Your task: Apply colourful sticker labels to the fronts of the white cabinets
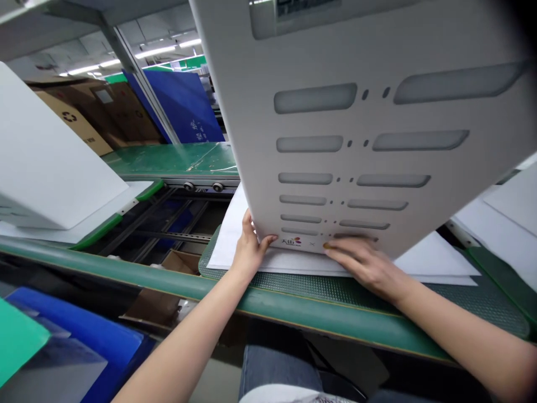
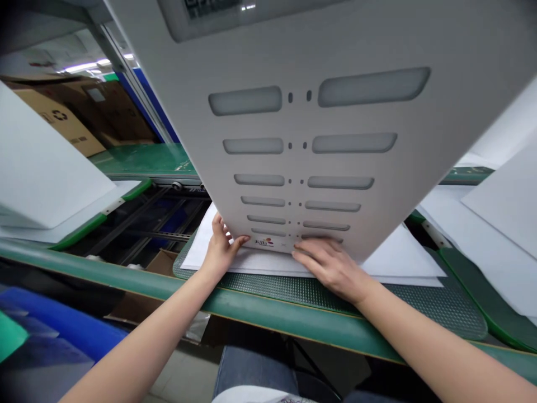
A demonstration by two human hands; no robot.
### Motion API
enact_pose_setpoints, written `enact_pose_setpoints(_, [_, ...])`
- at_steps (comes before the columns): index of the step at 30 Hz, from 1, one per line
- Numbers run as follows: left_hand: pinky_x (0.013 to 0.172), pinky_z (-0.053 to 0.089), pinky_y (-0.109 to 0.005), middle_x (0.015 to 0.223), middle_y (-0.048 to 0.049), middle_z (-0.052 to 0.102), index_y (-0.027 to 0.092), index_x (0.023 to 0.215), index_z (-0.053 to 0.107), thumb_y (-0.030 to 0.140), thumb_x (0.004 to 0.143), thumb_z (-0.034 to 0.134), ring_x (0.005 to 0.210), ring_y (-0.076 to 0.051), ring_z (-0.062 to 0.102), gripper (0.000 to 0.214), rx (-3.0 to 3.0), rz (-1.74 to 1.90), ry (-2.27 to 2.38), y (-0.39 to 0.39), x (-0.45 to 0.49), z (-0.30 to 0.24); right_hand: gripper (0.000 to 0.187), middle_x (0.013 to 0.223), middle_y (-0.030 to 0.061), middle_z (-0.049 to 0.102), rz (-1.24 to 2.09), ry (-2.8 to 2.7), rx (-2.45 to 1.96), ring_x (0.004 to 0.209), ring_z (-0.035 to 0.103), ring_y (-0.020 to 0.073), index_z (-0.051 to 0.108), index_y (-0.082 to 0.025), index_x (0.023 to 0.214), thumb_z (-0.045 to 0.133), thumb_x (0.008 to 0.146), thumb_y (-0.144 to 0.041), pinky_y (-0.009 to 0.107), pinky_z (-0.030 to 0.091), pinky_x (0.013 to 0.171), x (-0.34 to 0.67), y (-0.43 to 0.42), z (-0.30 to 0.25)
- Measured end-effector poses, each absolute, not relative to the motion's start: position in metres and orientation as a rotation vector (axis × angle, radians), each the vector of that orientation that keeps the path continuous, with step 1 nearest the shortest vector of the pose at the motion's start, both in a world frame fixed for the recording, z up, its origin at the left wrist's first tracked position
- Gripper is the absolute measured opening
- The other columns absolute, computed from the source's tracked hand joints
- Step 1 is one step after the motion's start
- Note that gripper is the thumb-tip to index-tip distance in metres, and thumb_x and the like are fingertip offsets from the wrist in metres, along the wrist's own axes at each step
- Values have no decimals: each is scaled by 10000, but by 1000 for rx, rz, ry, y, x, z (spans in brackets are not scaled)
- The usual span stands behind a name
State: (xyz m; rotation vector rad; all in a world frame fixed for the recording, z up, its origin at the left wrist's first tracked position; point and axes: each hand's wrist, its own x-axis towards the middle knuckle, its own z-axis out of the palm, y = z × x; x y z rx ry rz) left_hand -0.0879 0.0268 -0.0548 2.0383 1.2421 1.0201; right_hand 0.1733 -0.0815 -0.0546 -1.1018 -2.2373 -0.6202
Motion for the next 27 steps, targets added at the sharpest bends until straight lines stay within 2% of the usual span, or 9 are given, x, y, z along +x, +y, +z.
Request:
enact_pose_setpoints(3, [841, 458, -384, 1306, -128, 389, 272, 1361, 6, 311, 754, 587, 1092, -234, 497, 841, 2059, 1008, 1216, 27, -87, -55, 502, 1192, 114, 482, -969, -2050, -1153, 1171, 431, 218, 444, -177, 1219, 617, 748, -182, 355, 415, 956, 204, -94, -56])
enact_pose_setpoints(6, [889, 436, -403, 1333, -149, 360, 250, 1368, -3, 330, 761, 577, 1143, -249, 462, 842, 2076, 1008, 1163, 28, -86, -55, 617, 1250, 140, 435, -1157, -1983, -1218, 1229, 369, 255, 419, -158, 1240, 679, 701, -305, 387, 380, 998, 228, -101, -63])
enact_pose_setpoints(12, [846, 453, -427, 1279, -145, 431, 248, 1364, -14, 339, 768, 566, 1057, -264, 524, 837, 2027, 984, 1167, 28, -86, -56, 464, 1197, 83, 496, -1208, -1970, -1273, 1217, 388, 242, 485, -223, 1146, 642, 736, -370, 400, 378, 992, 230, -100, -68])
enact_pose_setpoints(15, [831, 461, -419, 1236, -126, 469, 255, 1364, -1, 325, 762, 577, 1038, -260, 536, 838, 2016, 997, 1160, 28, -85, -55, 414, 1184, 100, 500, -1214, -1952, -1257, 1205, 400, 245, 513, -211, 1077, 656, 720, -364, 409, 368, 998, 224, -99, -64])
enact_pose_setpoints(21, [814, 467, -411, 1228, -128, 481, 255, 1362, 17, 326, 753, 587, 1015, -258, 551, 837, 2011, 995, 1194, 25, -84, -53, 346, 1242, 131, 450, -1141, -1944, -1199, 1252, 331, 274, 522, -162, 945, 690, 684, -315, 482, 290, 1032, 206, -90, -60])
enact_pose_setpoints(27, [808, 471, -428, 1211, -135, 499, 240, 1370, 36, 318, 748, 595, 992, -267, 562, 839, 2010, 994, 1212, 22, -82, -50, 296, 1253, 100, 451, -1120, -1966, -1180, 1256, 329, 269, 529, -199, 961, 664, 716, -295, 531, 273, 1017, 185, -79, -60])
